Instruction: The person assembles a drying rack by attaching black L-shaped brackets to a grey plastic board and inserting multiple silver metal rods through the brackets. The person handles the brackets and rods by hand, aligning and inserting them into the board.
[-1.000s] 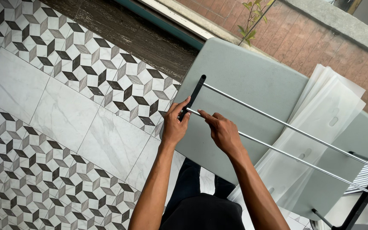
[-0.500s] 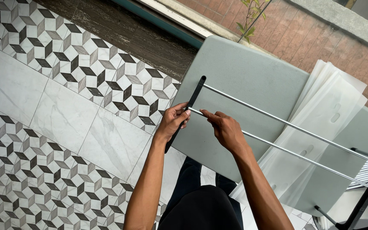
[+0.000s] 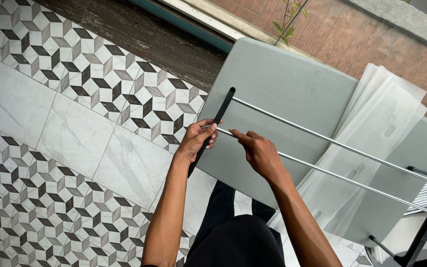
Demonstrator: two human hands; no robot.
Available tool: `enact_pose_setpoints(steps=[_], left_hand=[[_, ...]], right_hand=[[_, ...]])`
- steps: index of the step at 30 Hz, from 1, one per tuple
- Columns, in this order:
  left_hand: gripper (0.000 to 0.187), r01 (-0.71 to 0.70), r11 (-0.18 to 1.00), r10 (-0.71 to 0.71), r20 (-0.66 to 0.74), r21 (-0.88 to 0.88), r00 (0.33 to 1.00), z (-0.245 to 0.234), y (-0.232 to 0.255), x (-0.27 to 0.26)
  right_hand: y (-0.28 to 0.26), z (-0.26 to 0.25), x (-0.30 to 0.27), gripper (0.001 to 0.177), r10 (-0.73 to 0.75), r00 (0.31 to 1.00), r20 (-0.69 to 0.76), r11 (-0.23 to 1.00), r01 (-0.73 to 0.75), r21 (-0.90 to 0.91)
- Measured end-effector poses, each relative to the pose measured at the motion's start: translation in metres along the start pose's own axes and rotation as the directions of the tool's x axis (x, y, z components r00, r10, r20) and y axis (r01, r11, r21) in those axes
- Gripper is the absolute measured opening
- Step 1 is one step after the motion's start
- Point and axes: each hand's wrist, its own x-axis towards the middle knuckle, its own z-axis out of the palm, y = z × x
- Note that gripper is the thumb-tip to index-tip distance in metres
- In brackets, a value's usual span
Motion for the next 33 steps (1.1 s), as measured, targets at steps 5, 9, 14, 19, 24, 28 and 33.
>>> enact_pose_setpoints(steps=[5, 9, 14, 19, 24, 28, 33], left_hand=[[0.036, 0.013, 0.999, -0.012, 0.036, -0.04, 0.999, 0.002, 0.003, -0.001], [0.037, 0.021, 0.992, -0.006, 0.125, -0.121, 0.992, 0.003, 0.006, -0.004], [0.037, 0.024, 0.995, -0.012, 0.122, -0.097, 0.992, 0.002, 0.01, -0.004], [0.038, 0.01, 0.995, 0.0, 0.109, -0.097, 0.994, 0.001, 0.01, -0.002], [0.034, -0.02, 0.999, 0.022, 0.074, -0.028, 0.997, -0.001, 0.011, 0.002], [0.033, -0.013, 0.998, 0.011, 0.035, 0.064, 0.999, -0.004, 0.013, 0.003], [0.034, -0.051, 0.988, 0.05, 0.017, 0.142, 0.999, 0.001, 0.015, 0.002]], right_hand=[[-0.001, -0.003, 0.0, 0.042, -0.008, 1.0, -0.007, 1.0, 0.008, -0.002], [0.0, -0.006, 0.002, 0.046, -0.018, 1.0, 0.015, 1.0, 0.017, 0.02], [-0.002, -0.008, 0.0, 0.048, -0.038, 0.999, 0.01, 0.998, 0.038, 0.051], [-0.002, -0.008, -0.002, 0.046, 0.011, 0.997, 0.074, 0.998, -0.015, 0.056], [-0.002, -0.004, -0.006, 0.047, -0.079, 0.996, 0.044, 0.994, 0.076, 0.077], [-0.002, 0.002, -0.009, 0.048, -0.034, 0.997, 0.076, 0.997, 0.029, 0.069], [0.002, 0.002, -0.003, 0.047, 0.018, 0.995, 0.102, 1.0, -0.02, 0.015]])
